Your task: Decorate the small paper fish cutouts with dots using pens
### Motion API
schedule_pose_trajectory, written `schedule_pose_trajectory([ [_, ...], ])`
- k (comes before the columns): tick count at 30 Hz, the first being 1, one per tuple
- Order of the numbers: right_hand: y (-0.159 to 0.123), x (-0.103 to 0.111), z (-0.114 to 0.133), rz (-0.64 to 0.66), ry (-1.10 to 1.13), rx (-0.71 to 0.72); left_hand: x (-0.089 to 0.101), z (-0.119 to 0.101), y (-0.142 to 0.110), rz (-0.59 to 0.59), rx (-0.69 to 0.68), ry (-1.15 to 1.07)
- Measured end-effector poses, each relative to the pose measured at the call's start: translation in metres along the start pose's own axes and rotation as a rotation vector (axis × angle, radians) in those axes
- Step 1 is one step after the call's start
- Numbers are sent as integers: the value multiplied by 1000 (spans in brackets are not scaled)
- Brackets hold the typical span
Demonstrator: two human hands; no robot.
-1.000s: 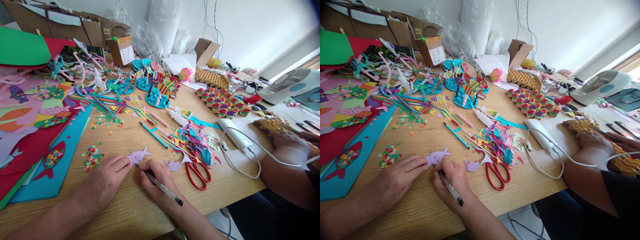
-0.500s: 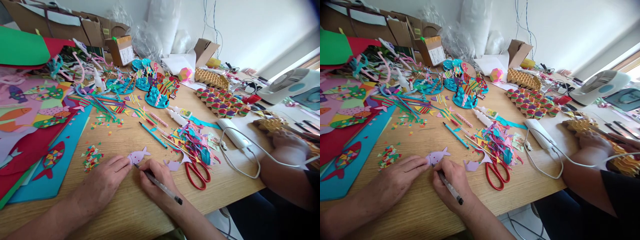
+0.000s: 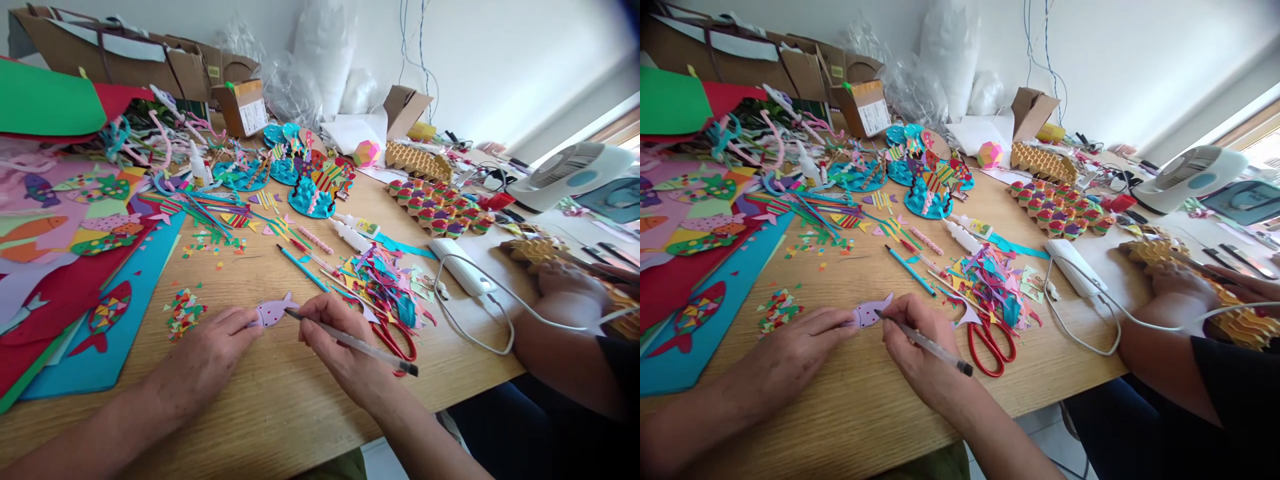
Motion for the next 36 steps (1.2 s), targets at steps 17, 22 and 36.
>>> schedule_pose_trajectory([
  [17, 22, -25, -17, 5, -182, 107, -1, 1, 3, 52, 23, -2],
  [22, 22, -29, -18, 10, -211, 150, -2, 2, 1, 43, 19, -37],
  [36, 22, -17, -19, -63, -123, 97, -6, 4, 2, 69, 42, -36],
])
Point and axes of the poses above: each hand's wrist, its own y-axis towards the middle knuckle, its own x-axis out of the back of the hand, z = x × y, the point moved 7 cm from there along y, towards the middle knuckle, and after that the axes turned 14 degrees about z, right-handed, at the moved point
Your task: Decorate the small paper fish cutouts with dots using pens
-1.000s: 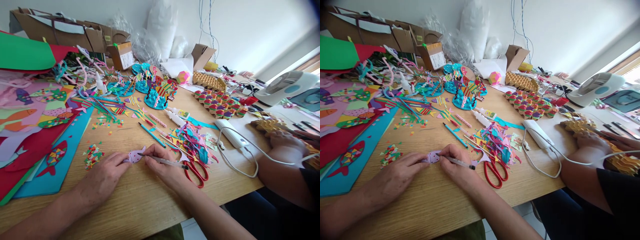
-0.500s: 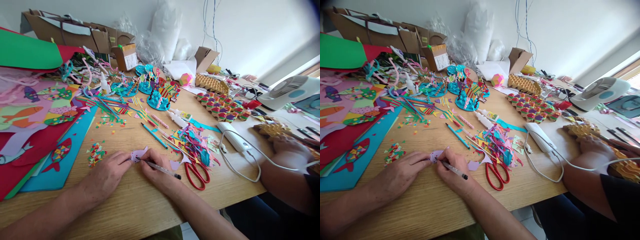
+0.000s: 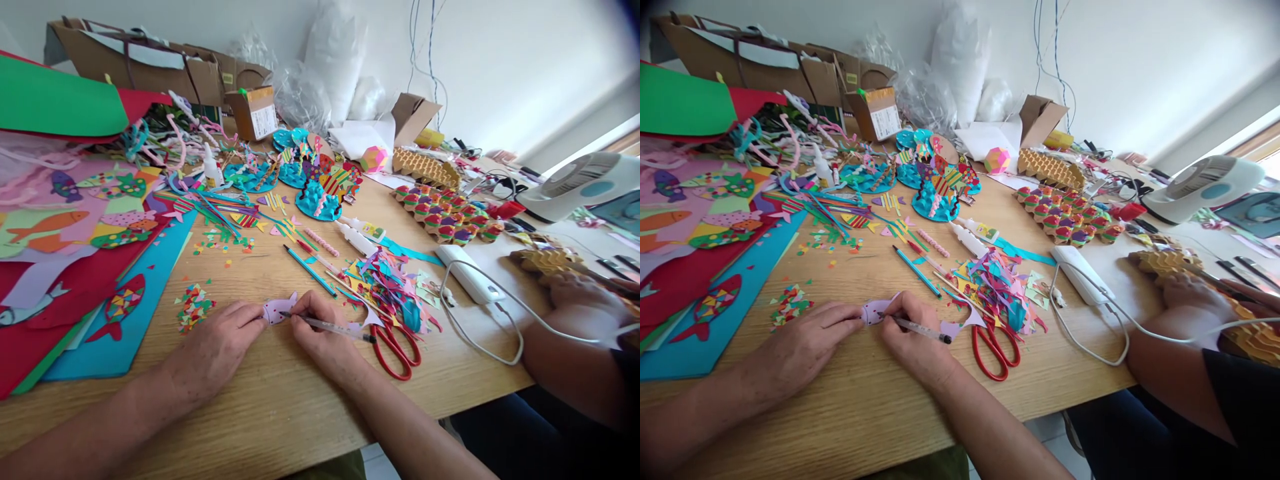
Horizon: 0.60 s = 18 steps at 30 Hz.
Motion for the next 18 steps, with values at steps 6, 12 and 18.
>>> schedule_pose_trajectory([
  [6, 0, -3, 0, 5, -49, -22, 0, 2, 0, -9, 9, -13],
  [12, -1, -2, 4, 16, -60, 8, 3, -1, 0, -50, -22, 20],
  [18, -2, -4, 5, 29, -95, 32, 1, -2, -1, -45, -24, 36],
])
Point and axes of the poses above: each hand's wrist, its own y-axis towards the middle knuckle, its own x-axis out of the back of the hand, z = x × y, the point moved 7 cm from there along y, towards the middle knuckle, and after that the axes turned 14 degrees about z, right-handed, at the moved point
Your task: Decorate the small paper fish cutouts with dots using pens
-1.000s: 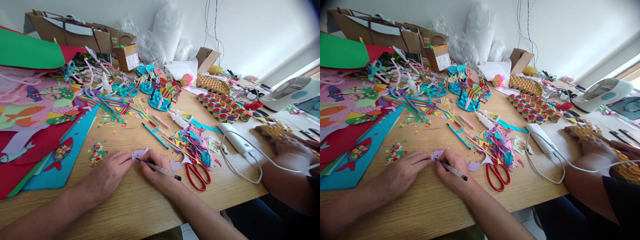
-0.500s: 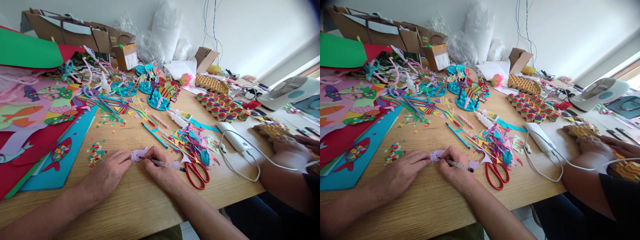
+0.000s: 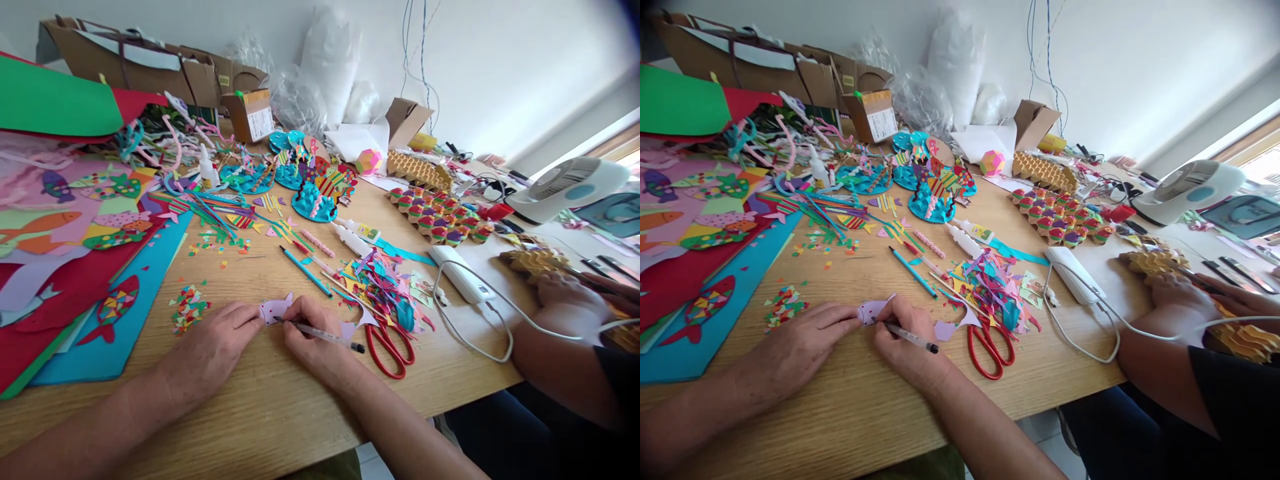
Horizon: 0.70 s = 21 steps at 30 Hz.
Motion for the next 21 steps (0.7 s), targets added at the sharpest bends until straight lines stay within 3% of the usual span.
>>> schedule_pose_trajectory([
  [21, -1, -8, -7, 19, -15, 21, -1, -1, 0, -16, -10, 47],
])
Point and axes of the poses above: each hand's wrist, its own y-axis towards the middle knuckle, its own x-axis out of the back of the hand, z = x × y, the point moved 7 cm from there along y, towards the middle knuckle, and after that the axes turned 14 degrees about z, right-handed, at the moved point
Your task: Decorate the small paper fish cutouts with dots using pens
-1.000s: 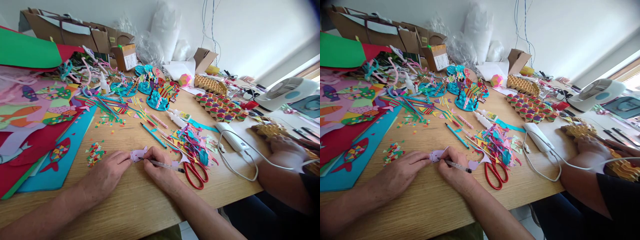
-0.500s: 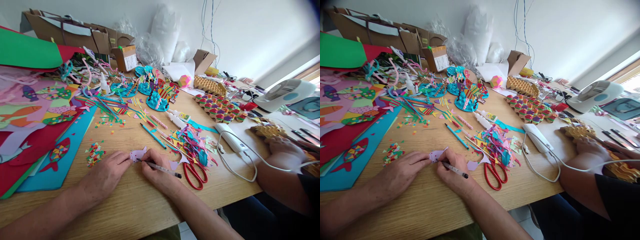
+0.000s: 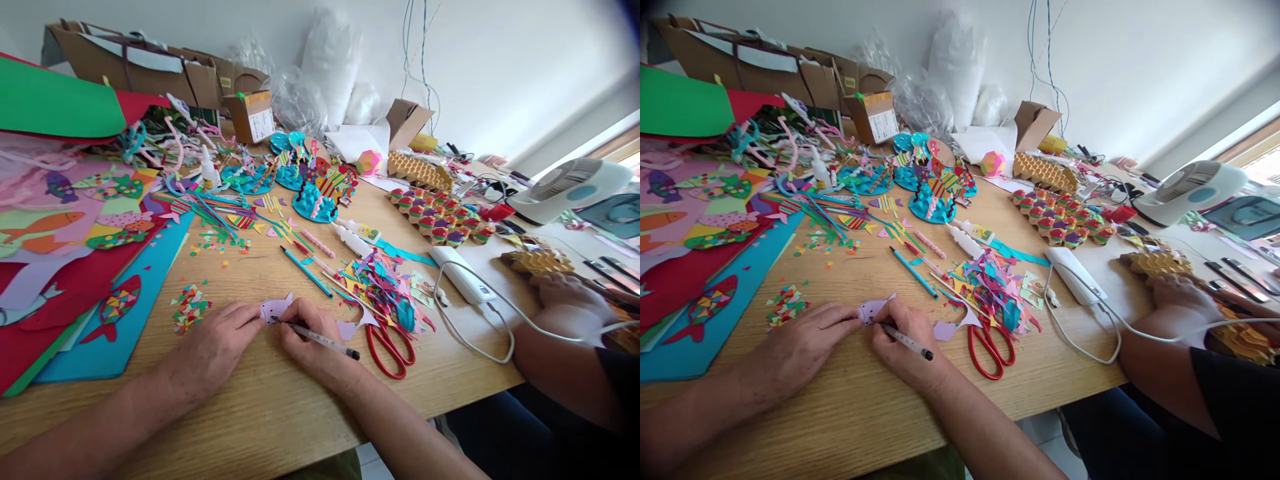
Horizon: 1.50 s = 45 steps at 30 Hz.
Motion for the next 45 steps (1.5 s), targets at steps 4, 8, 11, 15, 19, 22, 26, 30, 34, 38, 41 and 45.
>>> schedule_pose_trajectory([
  [4, 0, -2, 0, 11, -5, 19, -2, 0, -1, 1, -2, -17],
  [8, 1, -2, 1, 17, -9, 22, -4, 2, -2, -1, 14, -18],
  [11, 1, -2, 2, 12, -17, 19, -3, 2, -1, 12, 15, -26],
  [15, 1, -2, 1, 20, -15, 7, -1, 1, -1, 17, 9, -41],
  [19, 1, -3, 3, 19, -15, 29, -2, 2, 0, 35, 23, -68],
  [22, 2, -4, 2, 24, -18, 29, -3, 3, 0, 36, 28, -91],
  [26, 2, -4, 1, 38, -15, 21, -1, 2, 0, 19, 7, -83],
  [30, 2, -3, 1, 50, 4, -5, 1, 1, 1, 21, -6, -72],
  [34, 2, -3, 2, 55, 18, 2, 2, 0, 0, 22, -2, -64],
  [38, 2, -3, 2, 54, 14, 3, 2, 0, 0, 25, 3, -67],
  [41, 3, -4, 3, 62, 15, -7, 1, 2, 0, 26, 9, -87],
  [45, 3, -3, 4, 66, 11, -11, 3, 1, 0, 13, 3, -94],
])
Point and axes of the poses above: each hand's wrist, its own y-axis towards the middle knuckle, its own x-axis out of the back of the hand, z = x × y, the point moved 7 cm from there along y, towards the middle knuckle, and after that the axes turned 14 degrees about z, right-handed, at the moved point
